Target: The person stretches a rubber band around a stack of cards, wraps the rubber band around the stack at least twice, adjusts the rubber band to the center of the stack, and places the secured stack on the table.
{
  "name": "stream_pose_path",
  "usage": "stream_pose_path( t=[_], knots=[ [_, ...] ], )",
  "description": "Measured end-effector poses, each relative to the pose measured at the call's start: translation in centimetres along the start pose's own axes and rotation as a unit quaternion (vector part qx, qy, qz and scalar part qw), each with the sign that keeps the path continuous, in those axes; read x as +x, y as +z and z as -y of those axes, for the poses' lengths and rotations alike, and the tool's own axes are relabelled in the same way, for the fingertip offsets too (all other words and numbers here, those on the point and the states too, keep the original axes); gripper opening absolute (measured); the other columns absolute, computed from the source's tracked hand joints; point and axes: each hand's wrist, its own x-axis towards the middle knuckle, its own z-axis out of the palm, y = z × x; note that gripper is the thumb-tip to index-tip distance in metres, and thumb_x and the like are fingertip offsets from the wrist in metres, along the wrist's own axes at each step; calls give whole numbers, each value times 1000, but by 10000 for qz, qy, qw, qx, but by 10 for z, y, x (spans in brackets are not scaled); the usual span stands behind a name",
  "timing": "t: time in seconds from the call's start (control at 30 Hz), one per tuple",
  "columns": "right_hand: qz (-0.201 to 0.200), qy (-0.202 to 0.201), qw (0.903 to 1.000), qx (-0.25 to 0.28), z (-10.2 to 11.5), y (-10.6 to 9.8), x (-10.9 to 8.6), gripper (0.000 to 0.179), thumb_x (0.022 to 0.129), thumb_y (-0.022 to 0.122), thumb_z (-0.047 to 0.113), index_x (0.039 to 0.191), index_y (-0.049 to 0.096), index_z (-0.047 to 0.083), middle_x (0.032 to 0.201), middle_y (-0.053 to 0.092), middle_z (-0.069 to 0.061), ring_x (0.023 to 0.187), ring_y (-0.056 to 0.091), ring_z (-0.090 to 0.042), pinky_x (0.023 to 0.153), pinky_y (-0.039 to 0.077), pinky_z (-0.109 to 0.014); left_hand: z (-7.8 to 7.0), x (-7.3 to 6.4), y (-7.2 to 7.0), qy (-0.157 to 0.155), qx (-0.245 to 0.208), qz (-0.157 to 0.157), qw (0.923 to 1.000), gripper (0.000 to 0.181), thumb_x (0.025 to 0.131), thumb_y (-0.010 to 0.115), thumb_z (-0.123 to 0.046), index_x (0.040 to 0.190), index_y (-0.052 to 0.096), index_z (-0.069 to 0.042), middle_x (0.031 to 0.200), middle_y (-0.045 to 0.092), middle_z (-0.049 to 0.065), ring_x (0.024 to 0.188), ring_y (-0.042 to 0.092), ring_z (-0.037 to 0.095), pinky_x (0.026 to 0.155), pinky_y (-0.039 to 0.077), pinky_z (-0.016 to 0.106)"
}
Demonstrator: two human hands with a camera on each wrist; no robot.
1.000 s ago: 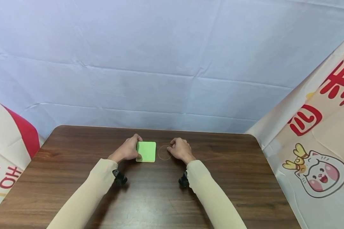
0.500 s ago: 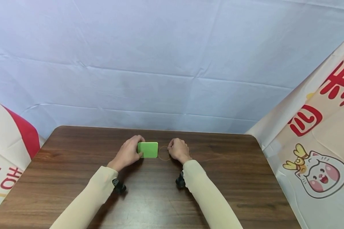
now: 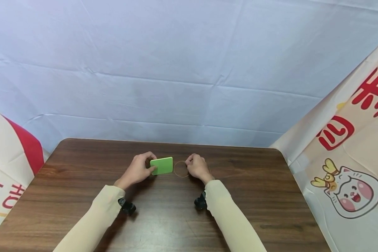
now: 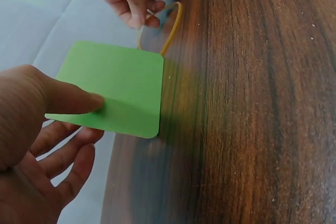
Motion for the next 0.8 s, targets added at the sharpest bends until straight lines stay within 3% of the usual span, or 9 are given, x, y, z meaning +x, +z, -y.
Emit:
stream_pose_path(
  t=[0.27, 0.4, 0.63, 0.8],
  knots=[
    [160, 494, 9938, 981, -8, -9, -8, 10, 99, 66, 12, 101, 70, 3, 88, 67, -12, 75, 59, -22, 67, 48, -33, 0, -1, -2, 89, -83, 16, 9999, 20, 84, 79, 1, 95, 66, -10, 89, 68, 1, 77, 63, 15, 72, 56, 35],
    [419, 686, 9910, 1072, -10, -11, -11, 16, 95, 72, 15, 103, 72, 1, 86, 69, -9, 77, 61, -20, 70, 50, -32, 0, -2, -3, 86, -182, 31, 9998, 19, 84, 79, 1, 95, 66, -8, 88, 68, 3, 77, 64, 16, 72, 57, 35],
    [723, 477, 9913, 995, -14, -14, -13, 10, 94, 74, 12, 91, 76, 3, 82, 70, -6, 72, 57, -18, 68, 46, -29, 2, -3, -2, -113, -520, 25, 9986, 17, 85, 80, 2, 97, 69, -4, 89, 68, 6, 78, 64, 16, 72, 57, 33],
    [923, 260, 9866, 1321, -11, -19, -21, 19, 99, 68, 18, 95, 74, 1, 88, 68, -7, 78, 57, -23, 71, 48, -34, 6, -4, -1, -198, -771, 19, 9968, 15, 87, 78, 1, 99, 69, -2, 89, 68, 7, 78, 64, 17, 70, 57, 33]
  ],
)
